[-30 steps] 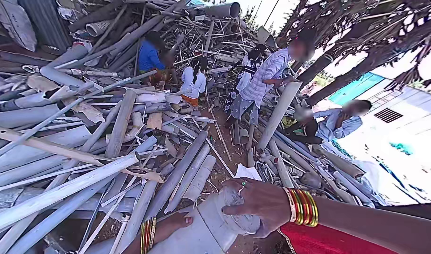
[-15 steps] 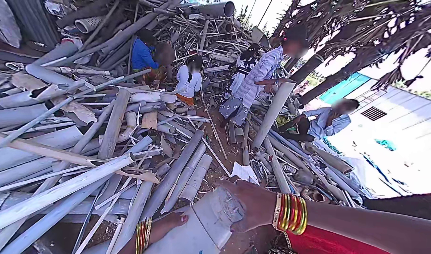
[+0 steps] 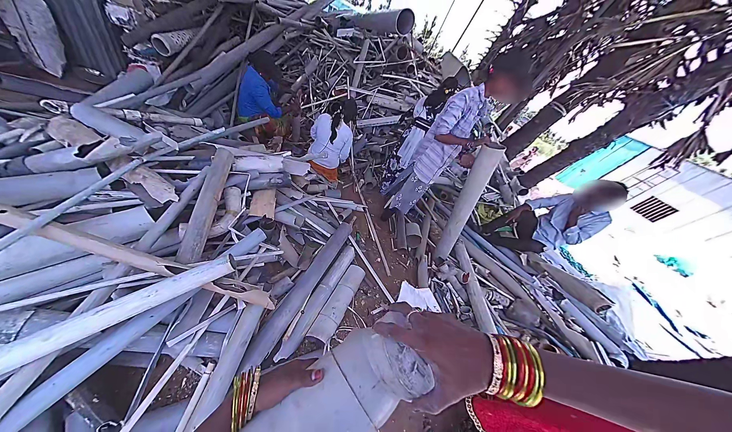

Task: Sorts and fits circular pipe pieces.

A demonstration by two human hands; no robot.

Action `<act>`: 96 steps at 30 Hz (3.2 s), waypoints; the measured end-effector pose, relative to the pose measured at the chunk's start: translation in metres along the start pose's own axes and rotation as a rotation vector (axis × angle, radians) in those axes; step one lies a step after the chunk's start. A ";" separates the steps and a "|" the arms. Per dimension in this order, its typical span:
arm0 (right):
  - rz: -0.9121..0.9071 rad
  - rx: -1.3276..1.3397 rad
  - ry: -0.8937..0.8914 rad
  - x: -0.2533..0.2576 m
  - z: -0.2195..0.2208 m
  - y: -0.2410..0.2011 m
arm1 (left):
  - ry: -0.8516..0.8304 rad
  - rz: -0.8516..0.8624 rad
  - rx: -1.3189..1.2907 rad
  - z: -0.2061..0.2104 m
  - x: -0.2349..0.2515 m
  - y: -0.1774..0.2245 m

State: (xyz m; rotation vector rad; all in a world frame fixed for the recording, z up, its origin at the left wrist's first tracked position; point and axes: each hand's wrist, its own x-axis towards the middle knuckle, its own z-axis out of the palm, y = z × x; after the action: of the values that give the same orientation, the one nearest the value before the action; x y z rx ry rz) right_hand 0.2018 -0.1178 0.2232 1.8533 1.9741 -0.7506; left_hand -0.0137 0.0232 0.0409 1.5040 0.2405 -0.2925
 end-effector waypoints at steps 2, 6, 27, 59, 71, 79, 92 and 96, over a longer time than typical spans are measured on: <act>0.112 0.092 -0.079 0.003 -0.005 -0.006 | 0.016 -0.006 -0.005 0.002 -0.003 0.004; 0.347 0.368 -0.074 0.007 -0.001 -0.013 | 0.008 -0.004 -0.042 0.001 0.005 -0.007; 0.047 -0.072 -0.110 0.008 -0.006 -0.010 | 0.036 0.046 -0.038 -0.006 -0.004 -0.005; 0.383 0.366 -0.110 0.032 -0.015 -0.011 | -0.014 -0.007 0.002 -0.025 0.001 -0.006; -0.457 -0.477 -0.174 0.025 -0.024 0.008 | -0.018 0.022 0.057 -0.025 -0.002 -0.003; 0.345 0.045 -0.211 0.019 -0.030 -0.033 | -0.001 0.012 -0.017 -0.021 0.000 -0.006; -0.348 -0.334 0.060 0.010 -0.006 0.016 | -0.025 0.017 0.002 -0.019 -0.001 -0.006; -0.475 -0.489 -0.012 0.008 -0.014 0.015 | -0.014 0.004 0.018 -0.018 -0.003 -0.003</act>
State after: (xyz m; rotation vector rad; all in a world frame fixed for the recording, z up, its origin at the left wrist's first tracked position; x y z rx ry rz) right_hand 0.2171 -0.1030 0.2276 1.1152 2.3542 -0.3380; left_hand -0.0168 0.0416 0.0384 1.5199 0.2244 -0.3026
